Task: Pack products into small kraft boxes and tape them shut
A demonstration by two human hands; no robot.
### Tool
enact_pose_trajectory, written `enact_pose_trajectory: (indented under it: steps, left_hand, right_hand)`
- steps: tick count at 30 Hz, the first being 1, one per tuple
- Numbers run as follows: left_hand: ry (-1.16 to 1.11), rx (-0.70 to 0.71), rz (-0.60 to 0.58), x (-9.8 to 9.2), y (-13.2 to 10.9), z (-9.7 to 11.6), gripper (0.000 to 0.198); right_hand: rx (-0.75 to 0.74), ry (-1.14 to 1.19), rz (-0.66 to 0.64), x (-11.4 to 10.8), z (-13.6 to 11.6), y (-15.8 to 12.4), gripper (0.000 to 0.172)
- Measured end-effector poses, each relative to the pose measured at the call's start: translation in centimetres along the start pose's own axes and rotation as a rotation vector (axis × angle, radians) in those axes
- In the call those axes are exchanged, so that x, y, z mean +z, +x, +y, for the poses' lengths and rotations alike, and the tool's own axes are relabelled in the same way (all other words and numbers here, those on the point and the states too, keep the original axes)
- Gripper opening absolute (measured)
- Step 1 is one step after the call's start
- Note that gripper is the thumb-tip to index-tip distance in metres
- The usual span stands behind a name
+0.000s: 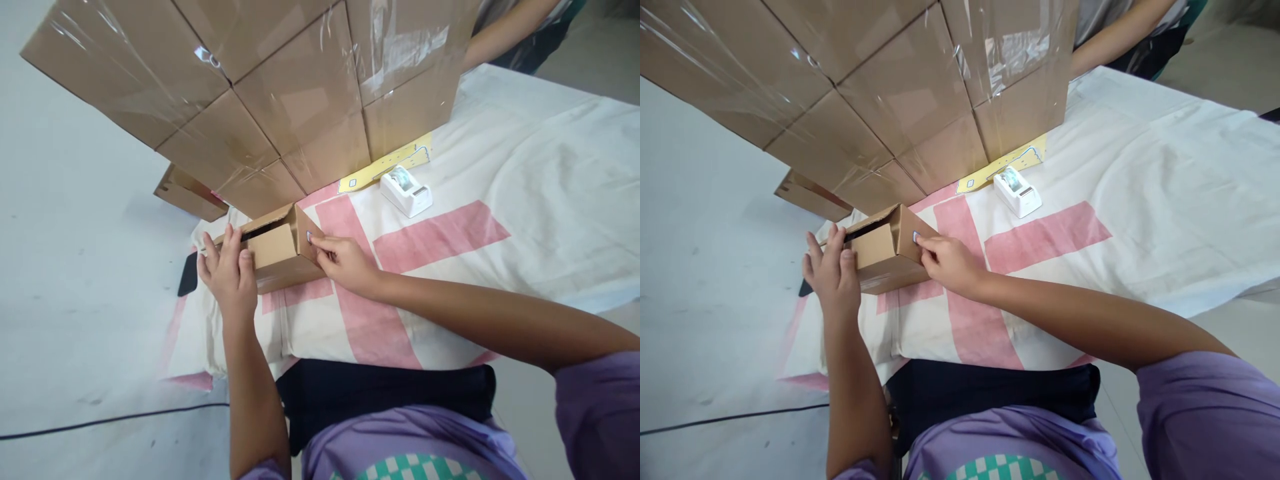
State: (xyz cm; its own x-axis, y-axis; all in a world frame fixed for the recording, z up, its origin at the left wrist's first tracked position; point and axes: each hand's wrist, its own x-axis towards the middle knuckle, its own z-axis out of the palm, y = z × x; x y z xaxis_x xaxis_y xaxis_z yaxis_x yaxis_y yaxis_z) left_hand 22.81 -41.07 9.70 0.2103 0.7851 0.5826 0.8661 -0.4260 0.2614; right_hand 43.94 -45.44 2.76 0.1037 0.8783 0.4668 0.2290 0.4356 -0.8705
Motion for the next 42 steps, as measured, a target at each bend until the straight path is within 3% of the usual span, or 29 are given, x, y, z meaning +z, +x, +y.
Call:
enact_pose_trajectory:
  steps: [4, 8, 16, 24, 29, 42]
  left_hand:
    - [-0.006, 0.077, 0.002, 0.8, -1.3, 2.3, 0.076]
    - [0.012, 0.102, 0.045, 2.3, -2.8, 4.6, 0.091]
    - [0.108, 0.032, 0.246, 4.9, -3.4, 5.3, 0.086]
    - [0.037, -0.054, 0.392, 7.0, -4.2, 6.7, 0.073]
    - [0.024, -0.113, 0.401, 7.2, -4.0, 7.5, 0.066]
    - [0.027, -0.102, 0.417, 7.6, -4.0, 7.4, 0.060]
  right_hand:
    - [-0.073, -0.068, -0.070, 0.1, -0.3, -0.4, 0.042]
    - [-0.073, 0.042, -0.131, 0.6, -0.2, -0.4, 0.040]
    - [0.032, 0.226, -0.103, 0.6, -0.4, 0.6, 0.026]
    - [0.090, 0.216, -0.083, 0.6, -0.6, 0.8, 0.024]
    - [0.079, 0.187, -0.072, 0.8, -0.6, 0.8, 0.018]
    - [0.066, 0.137, -0.052, 0.3, 0.4, 1.9, 0.017]
